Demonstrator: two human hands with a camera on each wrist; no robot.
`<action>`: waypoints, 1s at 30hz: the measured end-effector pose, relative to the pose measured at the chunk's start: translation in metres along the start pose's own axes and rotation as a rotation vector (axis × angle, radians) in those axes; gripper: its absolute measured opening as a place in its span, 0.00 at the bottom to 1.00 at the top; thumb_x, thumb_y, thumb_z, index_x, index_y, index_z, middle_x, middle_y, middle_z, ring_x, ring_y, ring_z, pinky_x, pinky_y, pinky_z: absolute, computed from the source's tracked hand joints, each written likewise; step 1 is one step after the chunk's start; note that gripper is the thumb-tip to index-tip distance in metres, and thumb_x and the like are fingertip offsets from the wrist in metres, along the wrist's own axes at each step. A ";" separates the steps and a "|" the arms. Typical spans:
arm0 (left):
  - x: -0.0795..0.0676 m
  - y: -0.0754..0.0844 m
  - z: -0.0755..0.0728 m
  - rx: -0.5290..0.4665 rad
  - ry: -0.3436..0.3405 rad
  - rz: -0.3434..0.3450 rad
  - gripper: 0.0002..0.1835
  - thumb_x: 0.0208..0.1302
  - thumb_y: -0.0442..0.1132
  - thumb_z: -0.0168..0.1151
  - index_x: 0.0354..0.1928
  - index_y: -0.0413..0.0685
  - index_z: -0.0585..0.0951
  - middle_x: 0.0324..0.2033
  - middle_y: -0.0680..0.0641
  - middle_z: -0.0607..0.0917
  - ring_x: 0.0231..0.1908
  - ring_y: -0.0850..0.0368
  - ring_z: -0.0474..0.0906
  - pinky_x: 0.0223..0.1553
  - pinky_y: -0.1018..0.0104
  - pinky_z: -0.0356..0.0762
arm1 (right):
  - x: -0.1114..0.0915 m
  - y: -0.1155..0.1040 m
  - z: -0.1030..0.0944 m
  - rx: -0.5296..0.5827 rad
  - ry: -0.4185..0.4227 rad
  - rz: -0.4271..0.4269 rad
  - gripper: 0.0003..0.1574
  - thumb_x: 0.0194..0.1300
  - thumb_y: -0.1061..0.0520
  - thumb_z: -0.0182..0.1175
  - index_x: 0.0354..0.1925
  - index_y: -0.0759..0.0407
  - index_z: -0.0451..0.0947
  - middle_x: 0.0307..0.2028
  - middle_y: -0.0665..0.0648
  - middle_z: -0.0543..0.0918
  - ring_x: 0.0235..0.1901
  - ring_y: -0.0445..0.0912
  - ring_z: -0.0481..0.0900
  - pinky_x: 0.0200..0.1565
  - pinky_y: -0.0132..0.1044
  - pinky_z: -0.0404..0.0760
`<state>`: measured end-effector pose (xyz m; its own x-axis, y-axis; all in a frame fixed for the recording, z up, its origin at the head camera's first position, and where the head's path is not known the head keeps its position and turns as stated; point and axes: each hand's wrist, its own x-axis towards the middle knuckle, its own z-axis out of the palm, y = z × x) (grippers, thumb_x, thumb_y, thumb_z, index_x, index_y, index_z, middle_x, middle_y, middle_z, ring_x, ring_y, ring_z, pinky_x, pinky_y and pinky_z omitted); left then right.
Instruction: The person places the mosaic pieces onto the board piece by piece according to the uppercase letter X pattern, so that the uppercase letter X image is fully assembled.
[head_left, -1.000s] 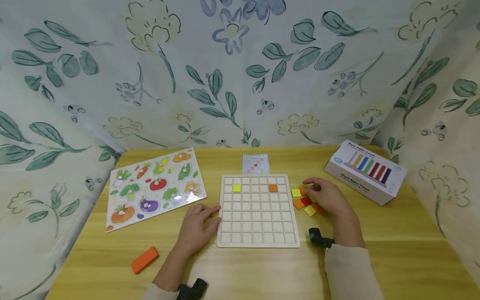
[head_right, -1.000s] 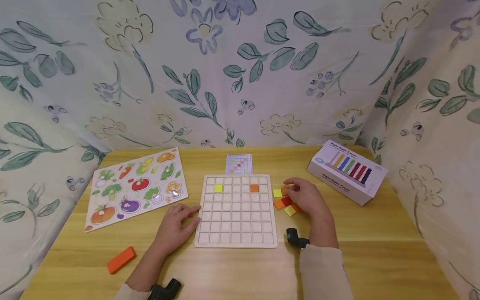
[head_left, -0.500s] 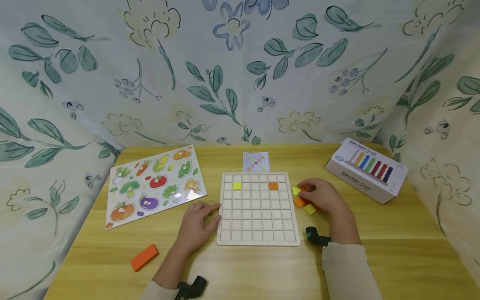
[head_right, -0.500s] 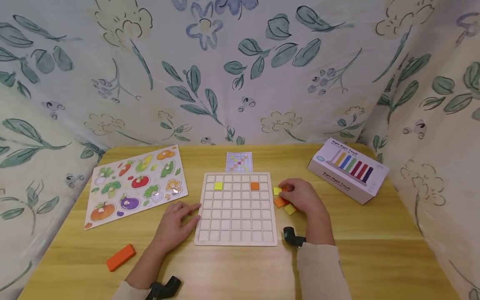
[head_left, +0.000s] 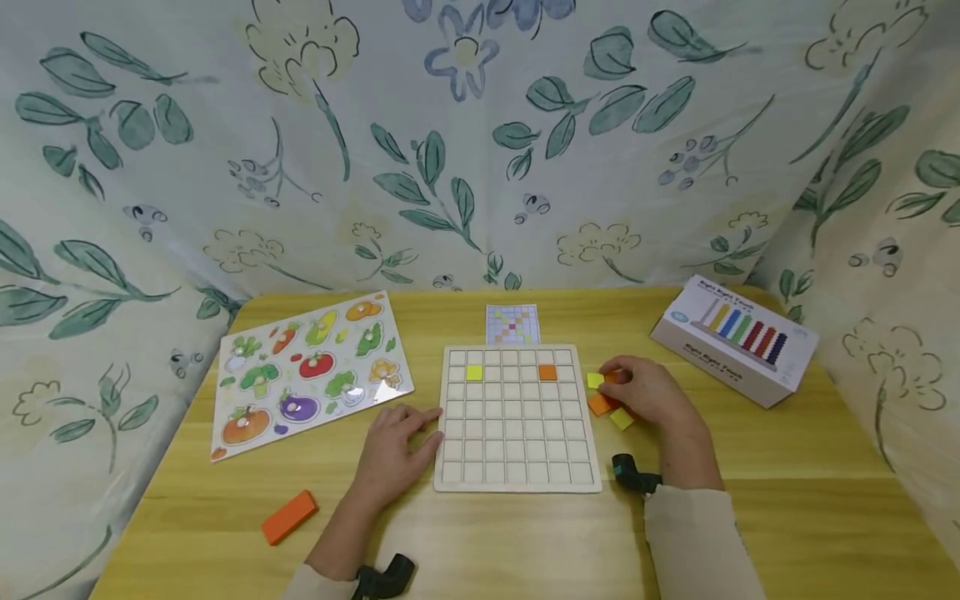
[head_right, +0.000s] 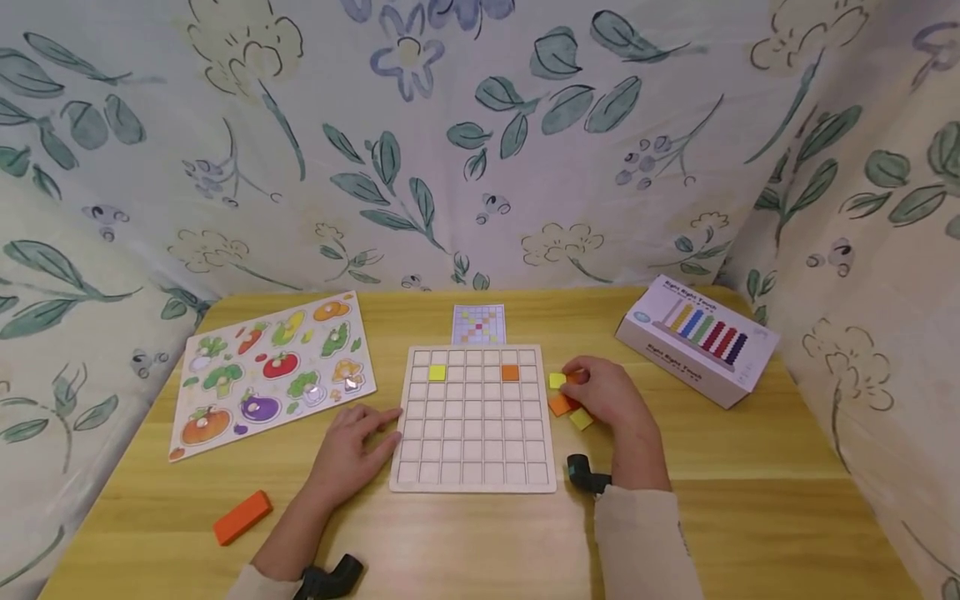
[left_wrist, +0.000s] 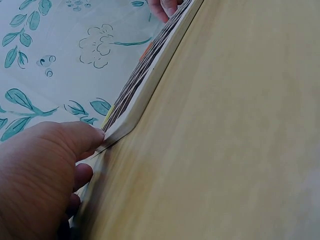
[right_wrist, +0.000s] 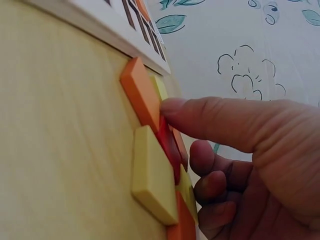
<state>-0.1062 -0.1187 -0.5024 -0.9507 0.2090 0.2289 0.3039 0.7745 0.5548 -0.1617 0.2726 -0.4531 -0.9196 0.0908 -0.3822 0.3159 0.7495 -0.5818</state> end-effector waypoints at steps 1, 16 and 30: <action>0.000 0.000 0.000 0.001 0.003 0.003 0.19 0.63 0.47 0.72 0.56 0.60 0.87 0.37 0.55 0.83 0.38 0.60 0.69 0.43 0.62 0.68 | 0.000 0.000 0.000 -0.004 0.004 -0.001 0.24 0.71 0.50 0.64 0.62 0.54 0.77 0.51 0.63 0.80 0.48 0.55 0.75 0.50 0.45 0.76; 0.000 -0.001 -0.001 0.005 0.011 0.008 0.19 0.63 0.47 0.72 0.56 0.59 0.87 0.37 0.55 0.83 0.39 0.59 0.70 0.43 0.61 0.69 | 0.001 -0.006 -0.001 -0.041 -0.016 0.022 0.26 0.69 0.49 0.66 0.63 0.52 0.76 0.55 0.65 0.78 0.50 0.58 0.73 0.54 0.52 0.75; 0.000 -0.001 -0.001 0.004 0.012 0.026 0.18 0.63 0.47 0.71 0.56 0.59 0.87 0.36 0.55 0.83 0.38 0.60 0.70 0.43 0.61 0.69 | 0.002 -0.008 0.000 -0.078 -0.030 -0.019 0.25 0.71 0.50 0.64 0.62 0.56 0.76 0.46 0.62 0.79 0.44 0.54 0.75 0.46 0.43 0.74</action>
<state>-0.1064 -0.1199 -0.5023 -0.9417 0.2219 0.2529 0.3283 0.7711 0.5455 -0.1658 0.2667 -0.4497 -0.9173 0.0573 -0.3941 0.2784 0.7999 -0.5316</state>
